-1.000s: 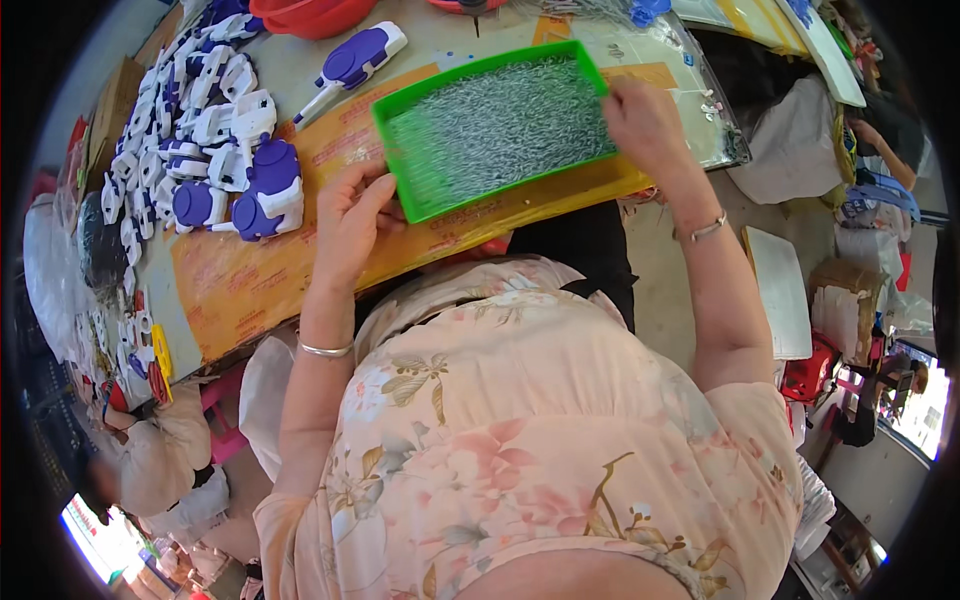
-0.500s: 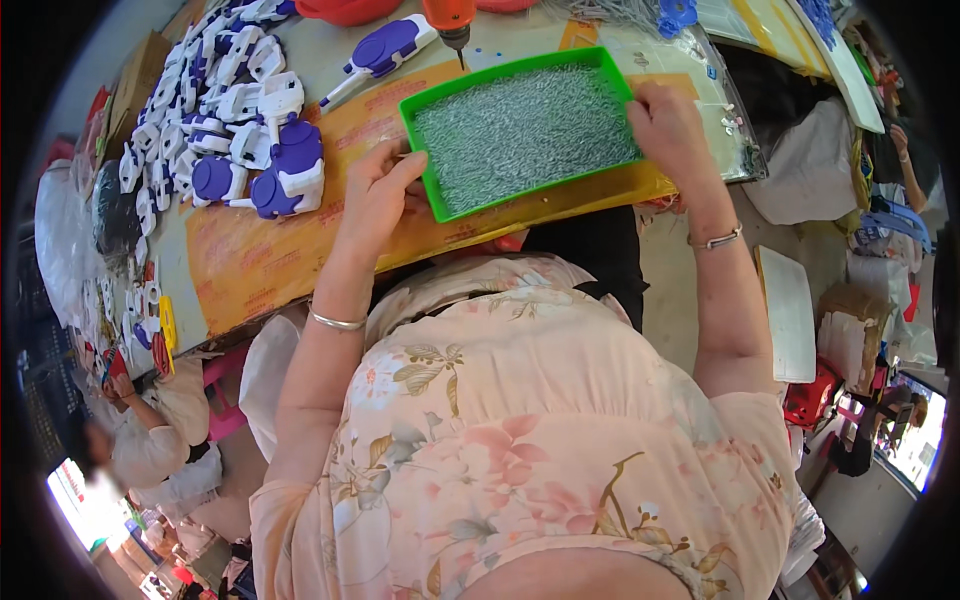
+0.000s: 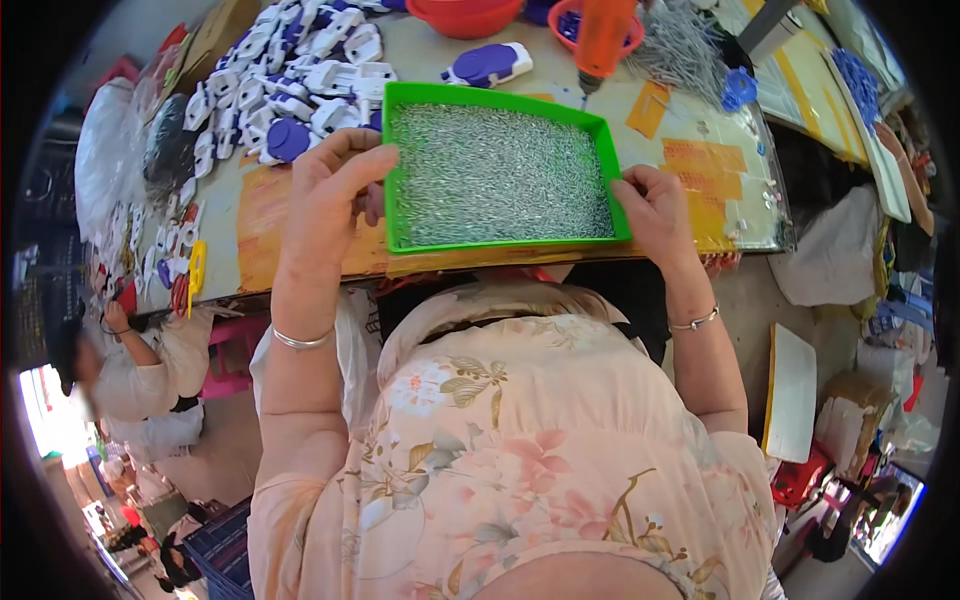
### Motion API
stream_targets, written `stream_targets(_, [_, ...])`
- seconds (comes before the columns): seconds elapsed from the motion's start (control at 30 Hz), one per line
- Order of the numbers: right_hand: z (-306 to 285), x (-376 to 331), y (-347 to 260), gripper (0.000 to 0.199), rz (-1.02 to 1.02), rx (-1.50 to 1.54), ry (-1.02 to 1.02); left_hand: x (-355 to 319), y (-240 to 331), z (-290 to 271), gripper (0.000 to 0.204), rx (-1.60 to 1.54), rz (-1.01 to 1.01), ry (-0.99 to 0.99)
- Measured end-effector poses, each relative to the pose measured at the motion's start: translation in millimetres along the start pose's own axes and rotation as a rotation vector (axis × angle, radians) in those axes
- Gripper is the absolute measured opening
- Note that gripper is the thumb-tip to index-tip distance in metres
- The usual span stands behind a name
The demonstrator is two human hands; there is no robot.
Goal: Assembling plastic toy components using an electric screwdriver and small fasteners.
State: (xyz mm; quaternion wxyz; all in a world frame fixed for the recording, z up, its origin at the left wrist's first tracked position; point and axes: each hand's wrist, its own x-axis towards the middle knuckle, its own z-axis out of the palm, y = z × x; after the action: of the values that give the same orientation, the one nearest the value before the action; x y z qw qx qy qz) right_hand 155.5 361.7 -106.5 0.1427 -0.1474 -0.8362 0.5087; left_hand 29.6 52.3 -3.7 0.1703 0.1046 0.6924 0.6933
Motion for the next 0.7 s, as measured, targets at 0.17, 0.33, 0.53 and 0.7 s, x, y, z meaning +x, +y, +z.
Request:
stream_targets(0.17, [26.0, 3.2, -14.9, 0.019, -0.102, 0.019, -0.024, 6.9, 14.4, -24.4, 0.024, 0.061, 0.083, 0.099])
stream_targets(0.33, [40.2, 7.5, -12.9, 0.020, -0.054, 0.177, -0.109, 16.0, 25.8, -35.6, 0.024, 0.131, 0.069, 0.123])
stream_targets(0.53, [47.1, 8.7, -11.6, 0.022, -0.056, 0.198, -0.049, 24.9, 22.5, -34.6, 0.024, 0.211, 0.123, 0.121])
stream_targets(0.7, [39.8, 8.9, -6.9, 0.022, -0.004, 0.168, -0.036, 38.4, 20.3, -25.1, 0.025, 0.189, 0.131, 0.123])
